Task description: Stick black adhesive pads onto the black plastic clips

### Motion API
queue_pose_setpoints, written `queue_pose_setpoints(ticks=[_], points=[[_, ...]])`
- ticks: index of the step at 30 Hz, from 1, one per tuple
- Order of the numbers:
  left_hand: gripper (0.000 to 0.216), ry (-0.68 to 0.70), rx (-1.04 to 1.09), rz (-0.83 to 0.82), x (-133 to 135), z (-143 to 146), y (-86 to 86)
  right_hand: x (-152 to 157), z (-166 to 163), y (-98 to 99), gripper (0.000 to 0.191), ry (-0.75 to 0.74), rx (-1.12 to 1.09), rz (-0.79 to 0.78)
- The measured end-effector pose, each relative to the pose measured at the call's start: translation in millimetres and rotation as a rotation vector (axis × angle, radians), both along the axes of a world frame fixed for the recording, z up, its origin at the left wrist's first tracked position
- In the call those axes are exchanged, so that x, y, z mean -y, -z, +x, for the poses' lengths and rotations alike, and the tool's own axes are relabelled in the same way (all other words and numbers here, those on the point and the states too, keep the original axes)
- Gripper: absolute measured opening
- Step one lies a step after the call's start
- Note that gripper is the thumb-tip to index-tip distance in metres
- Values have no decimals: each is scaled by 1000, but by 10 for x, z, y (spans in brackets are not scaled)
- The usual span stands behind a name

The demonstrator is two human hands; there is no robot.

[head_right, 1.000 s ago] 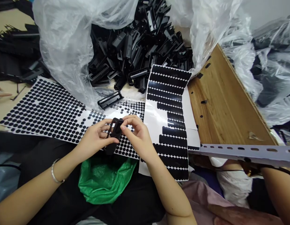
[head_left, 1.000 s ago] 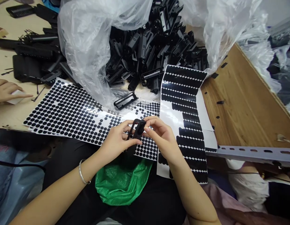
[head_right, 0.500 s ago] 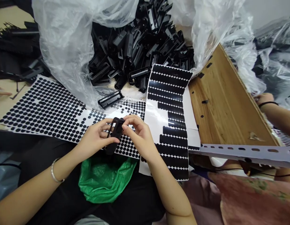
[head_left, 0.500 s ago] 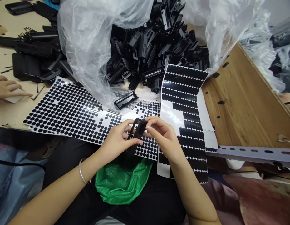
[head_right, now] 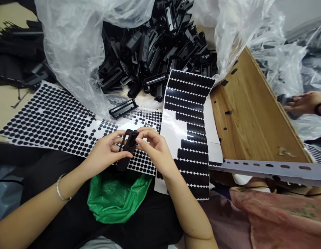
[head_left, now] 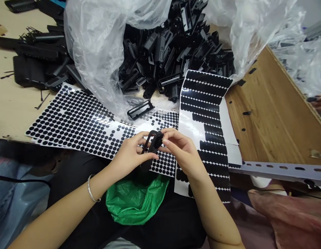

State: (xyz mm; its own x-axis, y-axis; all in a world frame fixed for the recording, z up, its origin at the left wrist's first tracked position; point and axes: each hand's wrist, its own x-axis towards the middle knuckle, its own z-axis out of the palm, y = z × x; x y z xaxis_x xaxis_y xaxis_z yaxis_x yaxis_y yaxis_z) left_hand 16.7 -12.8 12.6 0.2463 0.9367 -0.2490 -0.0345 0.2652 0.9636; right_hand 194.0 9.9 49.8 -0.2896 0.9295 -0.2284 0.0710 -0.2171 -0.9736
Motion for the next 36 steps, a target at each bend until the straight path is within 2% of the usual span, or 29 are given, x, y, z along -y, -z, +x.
queue_pose_setpoints(ticks=[36], points=[[49, -21, 0, 24, 7, 12, 12, 23, -58, 33, 12, 26, 53, 123]])
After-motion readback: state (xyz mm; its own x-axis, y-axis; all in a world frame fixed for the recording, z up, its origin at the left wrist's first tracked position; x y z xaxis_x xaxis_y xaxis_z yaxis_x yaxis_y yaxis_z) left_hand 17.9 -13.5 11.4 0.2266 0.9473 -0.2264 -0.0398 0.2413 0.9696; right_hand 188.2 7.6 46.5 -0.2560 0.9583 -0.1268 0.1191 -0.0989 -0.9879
